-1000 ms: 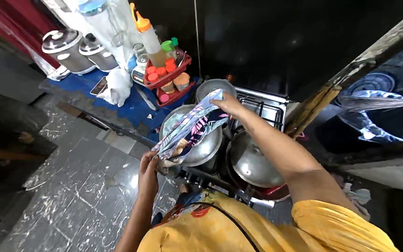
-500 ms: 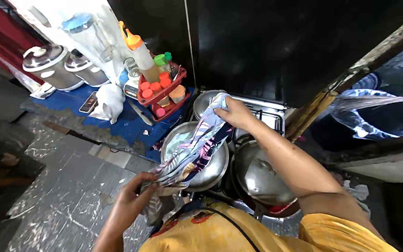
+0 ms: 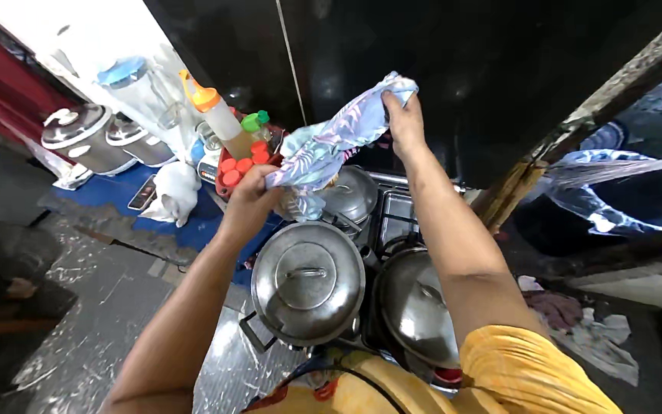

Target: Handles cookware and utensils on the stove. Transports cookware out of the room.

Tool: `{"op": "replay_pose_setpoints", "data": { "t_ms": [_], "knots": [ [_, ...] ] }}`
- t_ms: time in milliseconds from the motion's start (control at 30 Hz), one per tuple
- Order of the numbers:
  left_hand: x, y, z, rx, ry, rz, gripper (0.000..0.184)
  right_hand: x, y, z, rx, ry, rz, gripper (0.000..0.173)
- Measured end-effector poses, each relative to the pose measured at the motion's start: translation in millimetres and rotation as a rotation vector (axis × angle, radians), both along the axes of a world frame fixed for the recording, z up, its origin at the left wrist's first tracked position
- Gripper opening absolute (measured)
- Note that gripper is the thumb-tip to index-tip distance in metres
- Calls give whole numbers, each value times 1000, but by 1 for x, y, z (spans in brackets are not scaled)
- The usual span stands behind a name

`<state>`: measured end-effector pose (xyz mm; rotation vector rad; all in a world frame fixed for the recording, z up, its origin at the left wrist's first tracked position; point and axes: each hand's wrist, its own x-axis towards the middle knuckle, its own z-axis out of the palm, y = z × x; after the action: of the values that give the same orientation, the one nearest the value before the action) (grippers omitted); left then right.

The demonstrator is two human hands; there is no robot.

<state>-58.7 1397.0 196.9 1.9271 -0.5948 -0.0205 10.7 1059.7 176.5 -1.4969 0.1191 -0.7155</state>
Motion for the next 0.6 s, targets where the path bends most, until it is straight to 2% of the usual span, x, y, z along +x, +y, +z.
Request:
{"op": "replay_pose_setpoints", "data": {
  "t_ms": [133,300,400,500,600],
  "knots": [
    [42,-24,-30,291,122,30,28,18,-11,-46,-95,384,44,53],
    [68,-44,-59,651,301,-37,31,40,-12,-99,-468,761,207,55],
    [63,-56,-69,792,439,-40,44,50,-9,-118,-565,839,325,51],
    [66,-62,-82,860,566,-25,52,60,-8,-129,-524,863,381,49],
    [63,-68,-84,854,657,12,52,71,-14,-142,-512,837,398,44]
  ]
}}
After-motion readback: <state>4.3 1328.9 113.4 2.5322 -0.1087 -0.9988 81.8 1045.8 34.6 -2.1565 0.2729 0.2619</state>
